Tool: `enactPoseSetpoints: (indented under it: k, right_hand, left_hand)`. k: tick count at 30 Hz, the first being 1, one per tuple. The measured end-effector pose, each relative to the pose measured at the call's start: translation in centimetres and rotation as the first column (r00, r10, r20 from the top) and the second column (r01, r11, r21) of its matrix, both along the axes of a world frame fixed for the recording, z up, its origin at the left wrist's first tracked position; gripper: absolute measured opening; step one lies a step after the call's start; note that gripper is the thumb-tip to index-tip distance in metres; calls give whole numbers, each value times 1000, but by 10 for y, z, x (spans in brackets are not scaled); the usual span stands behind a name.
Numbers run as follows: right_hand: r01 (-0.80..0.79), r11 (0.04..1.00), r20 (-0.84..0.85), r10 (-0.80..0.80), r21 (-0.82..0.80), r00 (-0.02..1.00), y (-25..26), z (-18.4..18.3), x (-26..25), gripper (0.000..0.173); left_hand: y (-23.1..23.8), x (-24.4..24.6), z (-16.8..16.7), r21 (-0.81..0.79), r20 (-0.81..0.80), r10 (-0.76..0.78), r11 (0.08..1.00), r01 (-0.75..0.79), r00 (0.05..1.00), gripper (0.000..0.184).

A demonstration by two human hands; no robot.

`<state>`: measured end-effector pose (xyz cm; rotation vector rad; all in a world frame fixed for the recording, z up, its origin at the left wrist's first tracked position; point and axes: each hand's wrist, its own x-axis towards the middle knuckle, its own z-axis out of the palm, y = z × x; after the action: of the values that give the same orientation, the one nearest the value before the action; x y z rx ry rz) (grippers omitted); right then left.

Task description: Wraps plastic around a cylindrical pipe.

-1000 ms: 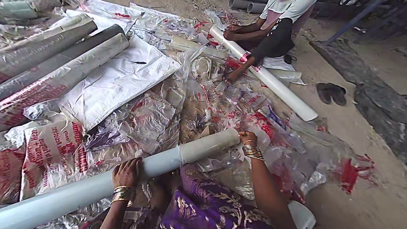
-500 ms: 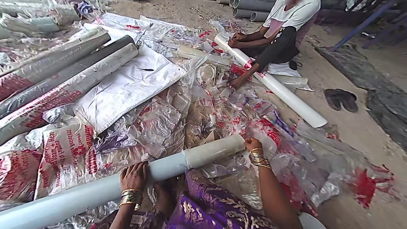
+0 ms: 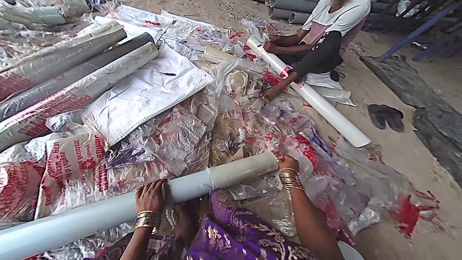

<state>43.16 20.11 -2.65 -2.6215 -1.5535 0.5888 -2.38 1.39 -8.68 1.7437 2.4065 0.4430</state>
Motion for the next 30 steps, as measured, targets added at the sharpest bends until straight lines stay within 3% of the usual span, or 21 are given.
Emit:
enactPoseSetpoints:
  k: [2,4,8,11,16,18,22,30]
  right_hand:
    - [-87,996,-11,87,25,996,-2,-2,-5,20]
    - [-56,997,-68,60,51,996,-1,-4,-2,22]
    - [14,1000,-144,-14,-1,989,1,2,22,55]
    - [-188,978,-71,182,-87,981,-1,14,31,39]
    - [-488,870,174,493,-75,852,-6,23,27,26]
    - [-568,823,275,543,15,794,-8,17,27,24]
    - [-647,745,318,581,160,749,-7,7,27,26]
    - [-697,693,336,621,185,708,-4,-5,29,22]
  left_hand:
    - [3,-1,0,2,1,-2,1000,2,1000,45]
    - [3,0,1,-30,21,3,1000,-3,1000,44]
    - [0,0,-1,13,10,1,1000,-1,1000,46]
    - [-2,2,-4,53,-6,3,999,-2,1000,48]
    - [-2,2,-5,54,1,9,999,-9,1000,49]
    - [-1,2,-5,63,2,9,998,-9,1000,51]
    - [-1,1,-8,66,1,2,998,-2,1000,50]
    - [0,1,-9,55,-15,5,998,-5,1000,49]
